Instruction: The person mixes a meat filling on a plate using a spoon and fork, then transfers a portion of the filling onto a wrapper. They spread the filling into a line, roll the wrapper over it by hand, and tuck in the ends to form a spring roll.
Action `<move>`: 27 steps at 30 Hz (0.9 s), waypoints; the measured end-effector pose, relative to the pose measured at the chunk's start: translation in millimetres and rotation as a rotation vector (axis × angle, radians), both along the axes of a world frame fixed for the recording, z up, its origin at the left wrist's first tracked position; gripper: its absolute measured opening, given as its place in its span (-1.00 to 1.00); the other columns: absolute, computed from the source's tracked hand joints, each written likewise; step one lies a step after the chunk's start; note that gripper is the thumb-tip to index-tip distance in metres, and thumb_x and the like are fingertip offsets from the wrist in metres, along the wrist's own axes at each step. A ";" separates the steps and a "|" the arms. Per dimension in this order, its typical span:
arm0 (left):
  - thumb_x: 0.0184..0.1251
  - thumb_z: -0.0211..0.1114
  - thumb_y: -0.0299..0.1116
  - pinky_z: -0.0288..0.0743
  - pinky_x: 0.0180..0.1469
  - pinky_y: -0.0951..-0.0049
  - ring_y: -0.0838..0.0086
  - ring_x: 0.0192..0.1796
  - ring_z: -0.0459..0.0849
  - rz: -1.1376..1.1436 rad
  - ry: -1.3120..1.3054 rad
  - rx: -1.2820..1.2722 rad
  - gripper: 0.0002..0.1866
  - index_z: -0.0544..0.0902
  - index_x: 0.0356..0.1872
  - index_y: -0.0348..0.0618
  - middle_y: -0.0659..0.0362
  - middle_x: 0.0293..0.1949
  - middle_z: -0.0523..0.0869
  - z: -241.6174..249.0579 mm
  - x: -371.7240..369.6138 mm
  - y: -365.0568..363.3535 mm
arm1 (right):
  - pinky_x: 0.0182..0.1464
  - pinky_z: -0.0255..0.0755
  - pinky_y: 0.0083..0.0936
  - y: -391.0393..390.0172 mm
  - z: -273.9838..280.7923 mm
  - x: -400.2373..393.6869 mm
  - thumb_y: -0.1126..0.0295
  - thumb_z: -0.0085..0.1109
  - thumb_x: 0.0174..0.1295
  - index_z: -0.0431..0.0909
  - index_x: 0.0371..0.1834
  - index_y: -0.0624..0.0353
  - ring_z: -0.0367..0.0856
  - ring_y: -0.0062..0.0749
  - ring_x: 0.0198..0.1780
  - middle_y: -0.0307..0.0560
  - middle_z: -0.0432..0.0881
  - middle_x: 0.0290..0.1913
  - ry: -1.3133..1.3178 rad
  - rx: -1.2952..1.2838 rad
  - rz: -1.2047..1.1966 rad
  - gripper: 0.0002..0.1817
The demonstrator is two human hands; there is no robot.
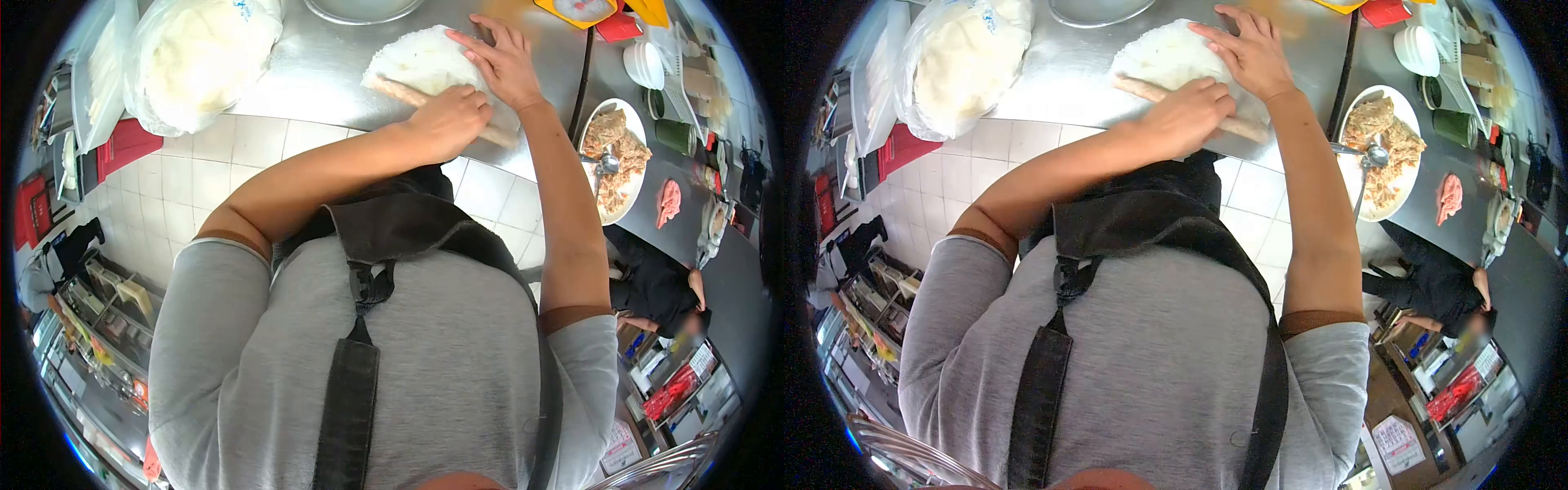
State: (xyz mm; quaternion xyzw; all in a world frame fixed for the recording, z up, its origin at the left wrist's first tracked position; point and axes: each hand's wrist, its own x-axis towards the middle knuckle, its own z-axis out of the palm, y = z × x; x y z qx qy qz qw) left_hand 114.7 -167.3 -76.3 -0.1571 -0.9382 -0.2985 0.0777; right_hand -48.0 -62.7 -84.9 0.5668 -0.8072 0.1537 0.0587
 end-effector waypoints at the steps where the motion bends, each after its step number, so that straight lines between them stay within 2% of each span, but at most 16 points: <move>1: -0.02 0.51 -0.45 0.47 0.13 0.24 0.15 0.02 0.58 -0.016 0.018 -0.042 -0.69 0.64 -0.22 -0.21 0.06 -0.14 0.64 -2.2 0.1 2.0 | 0.43 0.12 -0.20 -0.3 0.1 -0.4 0.08 0.04 0.48 0.60 0.30 -0.61 0.30 -0.19 0.39 -0.25 0.42 0.44 -0.006 -0.009 0.004 -0.62; 5: -0.02 0.47 -0.48 0.48 0.13 0.25 0.15 0.02 0.58 -0.026 -0.027 -0.067 -0.71 0.64 -0.22 -0.24 0.05 -0.15 0.64 4.5 -2.9 5.4 | 0.44 0.11 -0.19 -0.4 -2.1 -2.3 0.07 0.04 0.48 0.60 0.29 -0.63 0.29 -0.19 0.41 -0.26 0.41 0.44 -0.006 0.004 -0.001 -0.63; 7: 0.09 0.26 -0.53 0.51 0.14 0.27 0.15 0.01 0.63 -0.054 -0.004 -0.036 -0.81 0.66 -0.24 -0.31 -0.02 -0.15 0.68 1.2 -6.2 16.0 | 0.45 0.10 -0.19 -0.2 -1.2 -1.6 0.07 0.04 0.47 0.60 0.29 -0.62 0.29 -0.19 0.41 -0.26 0.41 0.44 -0.006 0.006 -0.003 -0.63; 13: 0.05 0.29 -0.53 0.51 0.14 0.28 0.18 0.06 0.62 -0.080 0.090 0.005 -0.80 0.67 -0.25 -0.30 0.01 -0.15 0.68 -7.2 -4.3 21.0 | 0.45 0.10 -0.19 -0.6 -3.7 -3.0 0.07 0.05 0.47 0.60 0.29 -0.62 0.29 -0.20 0.41 -0.28 0.41 0.44 -0.004 -0.014 0.008 -0.62; 16: 0.05 0.36 -0.52 0.49 0.17 0.26 0.19 0.07 0.61 -0.151 0.024 -0.062 -0.77 0.66 -0.21 -0.28 0.02 -0.11 0.66 -2.4 -6.9 18.7 | 0.45 0.09 -0.19 0.3 -3.8 -2.6 0.10 0.07 0.46 0.61 0.29 -0.61 0.30 -0.21 0.41 -0.28 0.43 0.43 -0.007 -0.016 0.007 -0.62; 17: 0.05 0.36 -0.52 0.49 0.17 0.26 0.19 0.07 0.61 -0.149 0.025 -0.064 -0.77 0.66 -0.21 -0.28 0.02 -0.11 0.66 0.4 -5.1 16.6 | 0.46 0.09 -0.19 -0.4 -2.7 -2.7 0.12 0.10 0.45 0.62 0.28 -0.59 0.31 -0.22 0.40 -0.28 0.44 0.43 -0.016 -0.010 0.002 -0.62; 19: 0.03 0.45 -0.51 0.48 0.20 0.24 0.18 0.07 0.60 -0.072 -0.019 0.094 -0.70 0.65 -0.16 -0.24 0.05 -0.05 0.64 10.4 4.9 4.5 | 0.47 0.09 -0.18 2.3 -5.6 -7.4 0.15 0.12 0.43 0.63 0.28 -0.53 0.32 -0.21 0.41 -0.27 0.46 0.42 -0.049 -0.047 0.027 -0.62; 21: 0.02 0.48 -0.51 0.46 0.21 0.22 0.16 0.10 0.58 -0.030 -0.007 0.066 -0.65 0.64 -0.12 -0.23 0.06 -0.02 0.62 23.5 13.6 -26.1 | 0.48 0.08 -0.16 3.3 -6.5 -13.5 0.17 0.14 0.42 0.65 0.27 -0.47 0.32 -0.20 0.41 -0.26 0.48 0.41 -0.079 -0.090 0.045 -0.62; 23: 0.02 0.51 -0.52 0.45 0.23 0.19 0.13 0.13 0.56 0.003 0.007 0.040 -0.60 0.63 -0.07 -0.22 0.07 0.01 0.61 34.1 23.8 -57.3 | 0.50 0.08 -0.14 3.8 -2.5 -17.8 0.21 0.16 0.40 0.67 0.26 -0.36 0.30 -0.18 0.45 -0.24 0.50 0.40 -0.571 -0.232 0.053 -0.62; 24: 0.01 0.51 -0.52 0.45 0.22 0.18 0.12 0.12 0.56 0.046 -0.043 0.006 -0.61 0.62 -0.08 -0.21 0.07 0.00 0.61 37.9 30.1 -72.2 | 0.50 0.08 -0.14 1.6 0.6 -13.3 0.21 0.16 0.40 0.67 0.26 -0.36 0.30 -0.18 0.45 -0.24 0.50 0.40 -0.571 -0.242 0.045 -0.62; 26: 0.01 0.51 -0.52 0.46 0.21 0.17 0.12 0.11 0.56 0.074 -0.090 -0.039 -0.62 0.62 -0.09 -0.20 0.07 -0.01 0.62 36.4 37.3 -89.6 | 0.52 0.08 -0.14 -9.9 8.8 4.3 0.20 0.15 0.40 0.67 0.25 -0.31 0.27 -0.18 0.49 -0.29 0.47 0.43 -0.171 -0.106 0.169 -0.63; 27: 0.01 0.51 -0.51 0.46 0.20 0.16 0.11 0.09 0.57 0.074 -0.080 -0.040 -0.62 0.62 -0.10 -0.19 0.07 -0.04 0.63 28.1 40.5 -93.6 | 0.52 0.08 -0.14 -16.5 8.0 12.6 0.20 0.15 0.40 0.67 0.25 -0.31 0.27 -0.18 0.49 -0.29 0.47 0.43 -0.167 -0.115 0.154 -0.63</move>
